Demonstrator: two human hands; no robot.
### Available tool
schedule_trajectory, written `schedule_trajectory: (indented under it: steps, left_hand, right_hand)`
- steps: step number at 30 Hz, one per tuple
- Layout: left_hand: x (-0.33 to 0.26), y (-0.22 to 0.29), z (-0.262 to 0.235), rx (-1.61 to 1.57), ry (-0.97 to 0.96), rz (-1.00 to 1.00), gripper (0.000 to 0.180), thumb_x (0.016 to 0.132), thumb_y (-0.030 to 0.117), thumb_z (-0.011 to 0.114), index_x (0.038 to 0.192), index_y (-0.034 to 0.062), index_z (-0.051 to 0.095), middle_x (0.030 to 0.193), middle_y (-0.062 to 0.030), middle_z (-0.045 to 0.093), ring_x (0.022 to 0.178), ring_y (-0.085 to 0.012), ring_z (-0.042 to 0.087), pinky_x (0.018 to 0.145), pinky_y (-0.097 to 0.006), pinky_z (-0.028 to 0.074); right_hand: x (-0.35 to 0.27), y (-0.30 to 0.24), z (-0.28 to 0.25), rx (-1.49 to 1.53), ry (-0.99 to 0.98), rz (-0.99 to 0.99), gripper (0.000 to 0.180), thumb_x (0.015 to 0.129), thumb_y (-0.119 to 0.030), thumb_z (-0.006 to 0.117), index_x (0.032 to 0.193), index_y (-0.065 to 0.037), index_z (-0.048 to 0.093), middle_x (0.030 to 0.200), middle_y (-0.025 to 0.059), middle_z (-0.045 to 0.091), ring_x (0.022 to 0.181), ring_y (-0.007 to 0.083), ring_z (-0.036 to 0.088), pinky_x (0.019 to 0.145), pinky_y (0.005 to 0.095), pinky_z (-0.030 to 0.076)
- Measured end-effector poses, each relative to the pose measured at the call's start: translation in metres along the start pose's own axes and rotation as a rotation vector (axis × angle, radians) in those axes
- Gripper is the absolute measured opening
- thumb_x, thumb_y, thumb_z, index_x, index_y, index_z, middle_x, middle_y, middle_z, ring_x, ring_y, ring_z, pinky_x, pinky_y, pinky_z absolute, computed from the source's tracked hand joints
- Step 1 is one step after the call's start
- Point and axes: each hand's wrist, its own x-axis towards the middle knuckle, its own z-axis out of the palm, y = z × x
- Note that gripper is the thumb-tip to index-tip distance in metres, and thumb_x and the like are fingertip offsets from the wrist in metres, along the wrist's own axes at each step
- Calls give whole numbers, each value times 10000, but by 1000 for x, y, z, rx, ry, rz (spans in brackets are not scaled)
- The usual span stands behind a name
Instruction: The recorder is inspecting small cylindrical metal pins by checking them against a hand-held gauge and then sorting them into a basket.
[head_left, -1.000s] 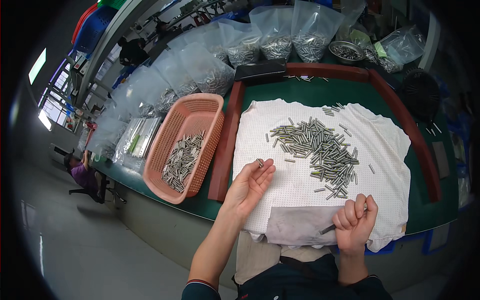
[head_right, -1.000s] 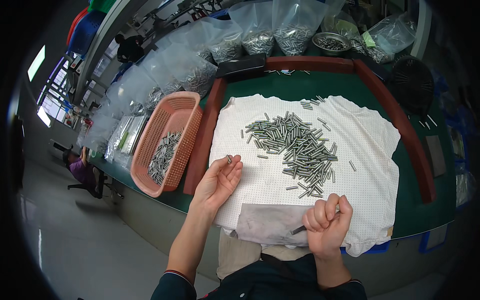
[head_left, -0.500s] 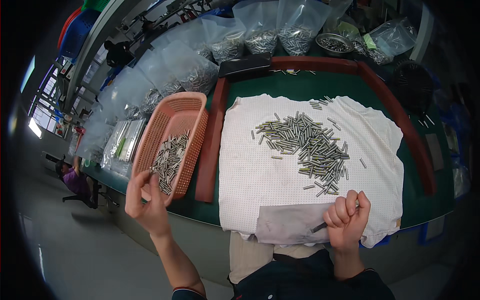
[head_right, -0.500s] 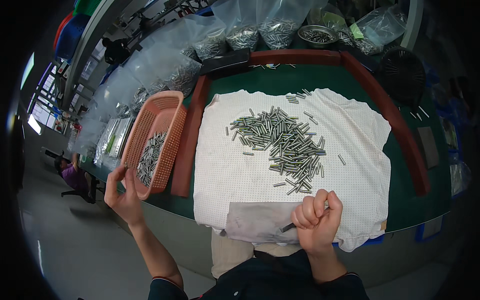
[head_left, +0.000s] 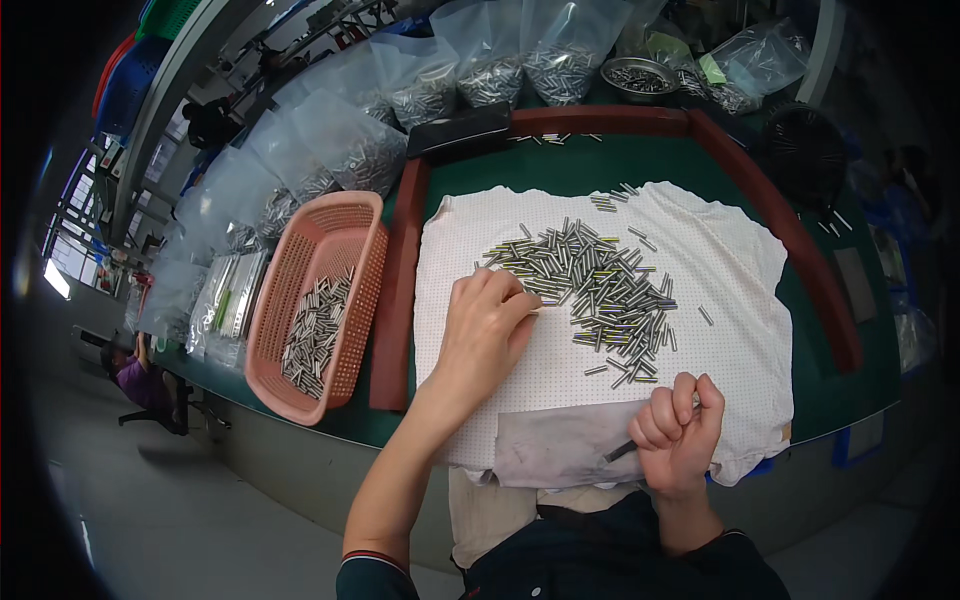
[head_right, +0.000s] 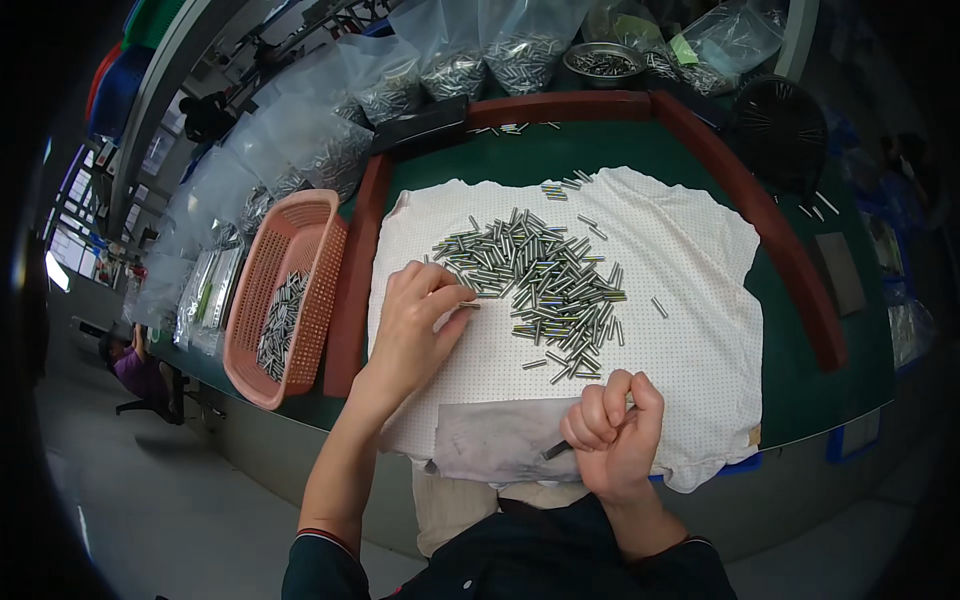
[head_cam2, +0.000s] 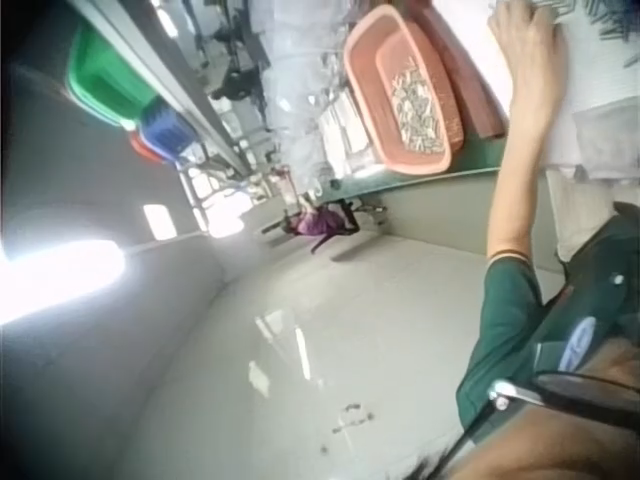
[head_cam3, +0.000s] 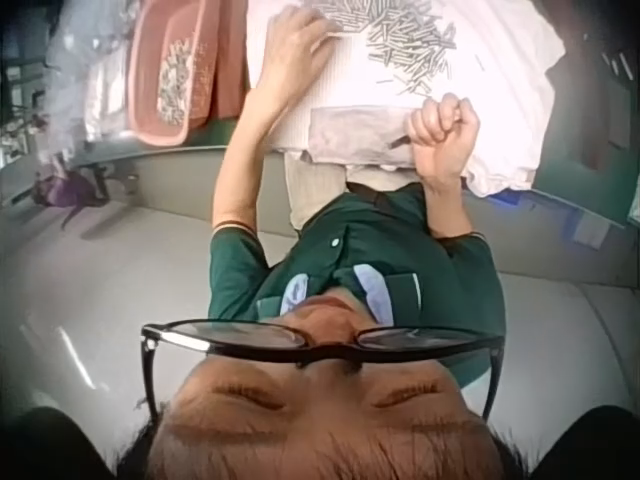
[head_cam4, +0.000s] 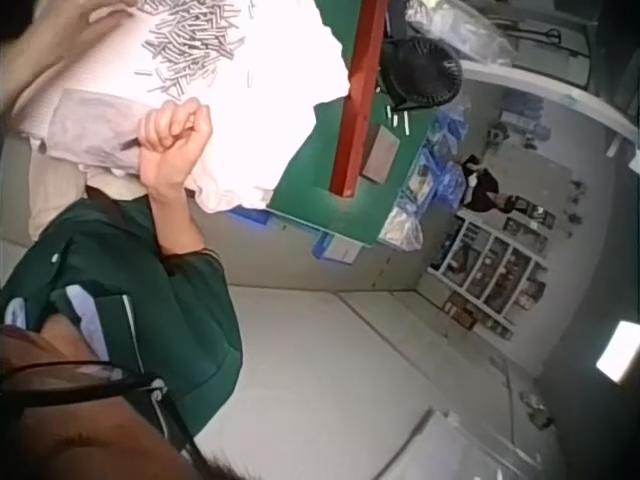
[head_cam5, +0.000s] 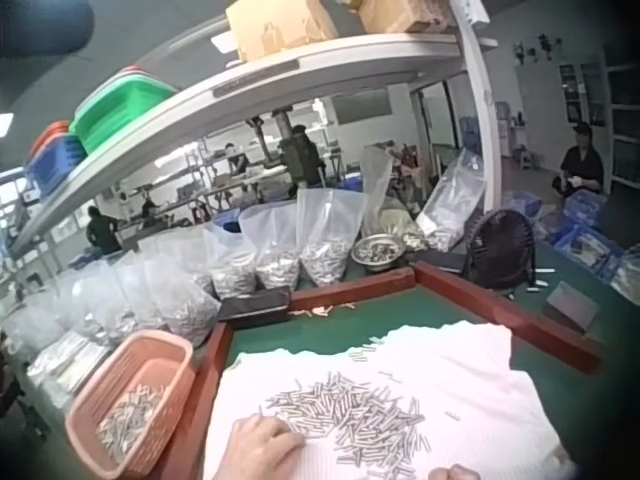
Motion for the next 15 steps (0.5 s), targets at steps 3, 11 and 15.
schedule_trajectory:
  steps: [3, 11, 15]
  left_hand:
    - [9, -10, 17, -10, -73, 33, 162, 633, 12, 619, 792, 41, 602, 822, -55, 513, 826, -214, 469, 744, -326, 346]
    - [22, -6, 21, 67, -201, 98, 144, 622, 35, 612, 765, 33, 593, 786, -55, 512, 816, -207, 469, 772, -321, 340]
    - [18, -7, 21, 64, -176, 118, 128, 620, 36, 612, 745, 29, 584, 778, -54, 510, 806, -205, 472, 775, -321, 338]
  right_hand:
    - [1, 1, 1, 10, 0, 4, 394, 916, -305, 222, 578, -122, 308, 442, -25, 245, 353, 80, 175, 365, 234, 184]
    - [0, -3, -4, 19, -1, 15, 386, 908, -304, 224, 580, -121, 313, 438, -21, 262, 369, 86, 185, 386, 242, 201]
    - [1, -1, -3, -3, -5, 8, 393, 912, -309, 222, 580, -119, 313, 439, -22, 254, 359, 84, 169, 376, 240, 189]
